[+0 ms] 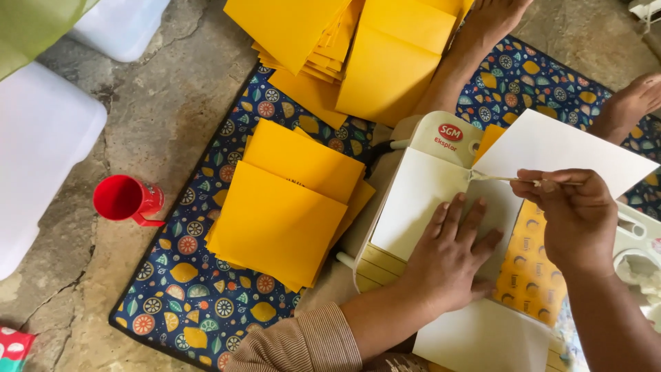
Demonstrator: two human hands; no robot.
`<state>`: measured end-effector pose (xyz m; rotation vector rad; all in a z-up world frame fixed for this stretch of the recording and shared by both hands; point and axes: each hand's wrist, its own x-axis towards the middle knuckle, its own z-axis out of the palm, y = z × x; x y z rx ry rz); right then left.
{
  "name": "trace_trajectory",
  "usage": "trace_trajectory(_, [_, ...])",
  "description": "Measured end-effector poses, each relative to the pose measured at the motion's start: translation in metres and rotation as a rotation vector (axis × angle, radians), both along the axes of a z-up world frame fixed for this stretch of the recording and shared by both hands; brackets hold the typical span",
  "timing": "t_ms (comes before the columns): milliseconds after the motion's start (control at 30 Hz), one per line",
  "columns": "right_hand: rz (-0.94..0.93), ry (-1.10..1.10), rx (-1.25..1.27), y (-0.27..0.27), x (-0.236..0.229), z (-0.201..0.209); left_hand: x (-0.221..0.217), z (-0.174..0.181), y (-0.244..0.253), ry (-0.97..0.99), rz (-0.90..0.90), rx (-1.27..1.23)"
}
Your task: A person applies adhesive to paper sheets using a stick and folds them to assemble paper products on a low table while sitting on the floor.
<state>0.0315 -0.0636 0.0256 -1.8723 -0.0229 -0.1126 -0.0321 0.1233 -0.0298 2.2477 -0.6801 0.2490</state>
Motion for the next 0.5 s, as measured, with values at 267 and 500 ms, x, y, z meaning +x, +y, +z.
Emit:
trace_trajectory(267, [-0.012, 0.008, 0.020, 0.012, 0.006, -0.013, 0.000, 0.002, 0.002, -0.008, -0.007, 0.024])
trace_trajectory(500, [0.058, 0.063, 0.099, 0.049, 0.019, -0.020, 0.000, 0.004, 0.007, -0.023, 0.015, -0.055])
